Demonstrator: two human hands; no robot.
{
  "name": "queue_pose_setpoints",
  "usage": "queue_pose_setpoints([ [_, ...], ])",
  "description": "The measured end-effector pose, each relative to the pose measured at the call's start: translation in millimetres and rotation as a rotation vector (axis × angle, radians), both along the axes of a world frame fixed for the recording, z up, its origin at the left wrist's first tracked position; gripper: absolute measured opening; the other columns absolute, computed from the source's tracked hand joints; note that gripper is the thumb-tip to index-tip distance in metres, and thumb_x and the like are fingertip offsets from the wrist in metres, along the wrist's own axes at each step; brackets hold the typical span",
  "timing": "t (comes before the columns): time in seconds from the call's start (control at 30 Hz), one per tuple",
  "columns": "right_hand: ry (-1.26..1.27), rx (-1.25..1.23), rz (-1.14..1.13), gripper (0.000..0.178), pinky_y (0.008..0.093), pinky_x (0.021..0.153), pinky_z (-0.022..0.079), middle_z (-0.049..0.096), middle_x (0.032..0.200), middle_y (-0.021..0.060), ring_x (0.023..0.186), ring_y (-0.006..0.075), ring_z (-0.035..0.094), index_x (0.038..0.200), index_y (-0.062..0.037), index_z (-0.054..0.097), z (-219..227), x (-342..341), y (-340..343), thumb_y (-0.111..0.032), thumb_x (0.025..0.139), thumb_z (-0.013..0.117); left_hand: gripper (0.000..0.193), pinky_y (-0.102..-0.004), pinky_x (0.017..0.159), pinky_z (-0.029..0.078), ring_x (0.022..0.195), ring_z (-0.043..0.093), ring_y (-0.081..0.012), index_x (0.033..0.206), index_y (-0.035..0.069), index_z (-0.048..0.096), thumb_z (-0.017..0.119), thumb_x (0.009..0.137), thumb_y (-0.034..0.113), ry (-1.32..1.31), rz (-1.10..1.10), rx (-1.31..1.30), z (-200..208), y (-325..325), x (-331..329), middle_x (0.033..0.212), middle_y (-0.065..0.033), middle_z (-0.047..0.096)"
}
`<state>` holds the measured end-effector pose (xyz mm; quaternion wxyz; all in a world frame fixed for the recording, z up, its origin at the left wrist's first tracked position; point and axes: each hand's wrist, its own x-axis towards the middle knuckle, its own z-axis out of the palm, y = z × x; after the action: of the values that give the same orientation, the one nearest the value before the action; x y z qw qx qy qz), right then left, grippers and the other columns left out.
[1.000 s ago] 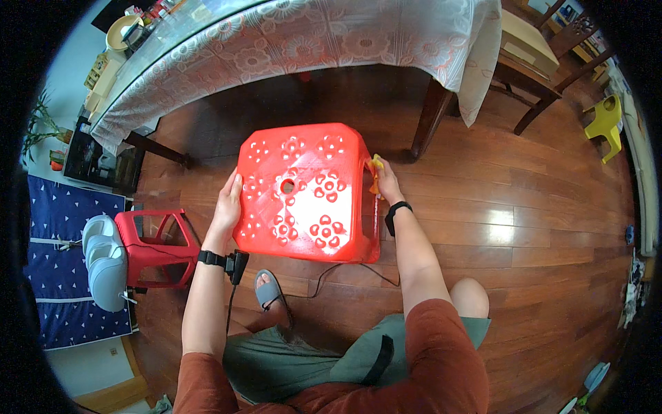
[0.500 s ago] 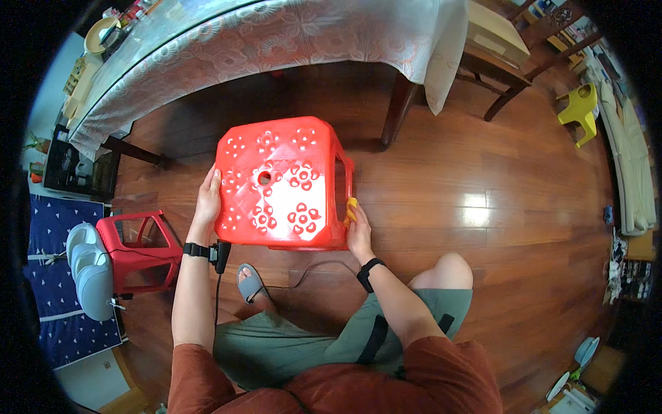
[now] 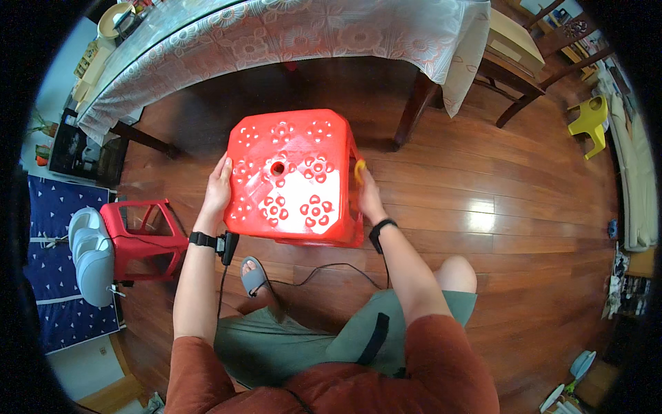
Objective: The person wipes a red plastic stool with a yellow cloth, then wipes a wooden chair. They move around the room to reach each item and wipe multiple surfaces including the top and sides.
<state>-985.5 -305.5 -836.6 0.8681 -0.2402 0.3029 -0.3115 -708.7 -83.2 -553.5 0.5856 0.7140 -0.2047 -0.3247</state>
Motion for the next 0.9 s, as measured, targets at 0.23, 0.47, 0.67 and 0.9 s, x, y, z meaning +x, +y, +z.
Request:
queue_pose_setpoints([
  [0.23,0.865,-0.439,0.382,0.046,0.0363,0.106,0.053,0.065,0.147,0.0194,0.128,0.0260,0.067,0.157,0.0024,0.048,112.8,-97.8,111.9,-0.005,0.112,0.046,0.054,-0.0313,0.106,0.052,0.122,0.065,-0.0117,0.162,0.001,0.045,0.045,0.119,0.033,0.010,0.001,0.036,1.5,0.2,0.5,0.144,-0.0105,0.067],
  [0.47,0.316,-0.653,-0.164,0.047,0.0341,0.119,0.044,0.058,0.155,0.0179,0.140,0.0220,0.058,0.160,0.0031,0.044,256.6,-65.8,135.7,-0.004,0.113,0.042,0.055,-0.0319,0.106,0.052,0.123,0.066,-0.0136,0.163,0.003,0.044,0.046,0.118,0.035,-0.022,-0.018,0.037,-5.2,3.8,4.7,0.144,-0.0113,0.068],
  [0.67,0.676,-1.362,-0.245,0.049,0.0479,0.126,0.034,0.048,0.161,0.0238,0.151,0.0426,0.044,0.156,0.0027,0.050,249.3,-52.7,155.9,-0.006,0.108,0.046,0.057,-0.0327,0.105,0.053,0.123,0.067,-0.0137,0.164,0.003,0.042,0.046,0.118,0.035,-0.032,0.004,0.073,-5.1,1.2,6.3,0.143,-0.0126,0.069],
  [0.9,0.939,-0.958,-0.046,0.046,0.0426,0.115,0.047,0.054,0.154,0.0263,0.137,0.0380,0.058,0.157,0.0040,0.044,98.2,-79.8,169.3,-0.004,0.112,0.036,0.056,-0.0328,0.107,0.052,0.126,0.066,-0.0149,0.164,0.002,0.042,0.046,0.118,0.035,-0.020,-0.010,0.045,-3.1,1.9,3.2,0.146,-0.0125,0.067],
])
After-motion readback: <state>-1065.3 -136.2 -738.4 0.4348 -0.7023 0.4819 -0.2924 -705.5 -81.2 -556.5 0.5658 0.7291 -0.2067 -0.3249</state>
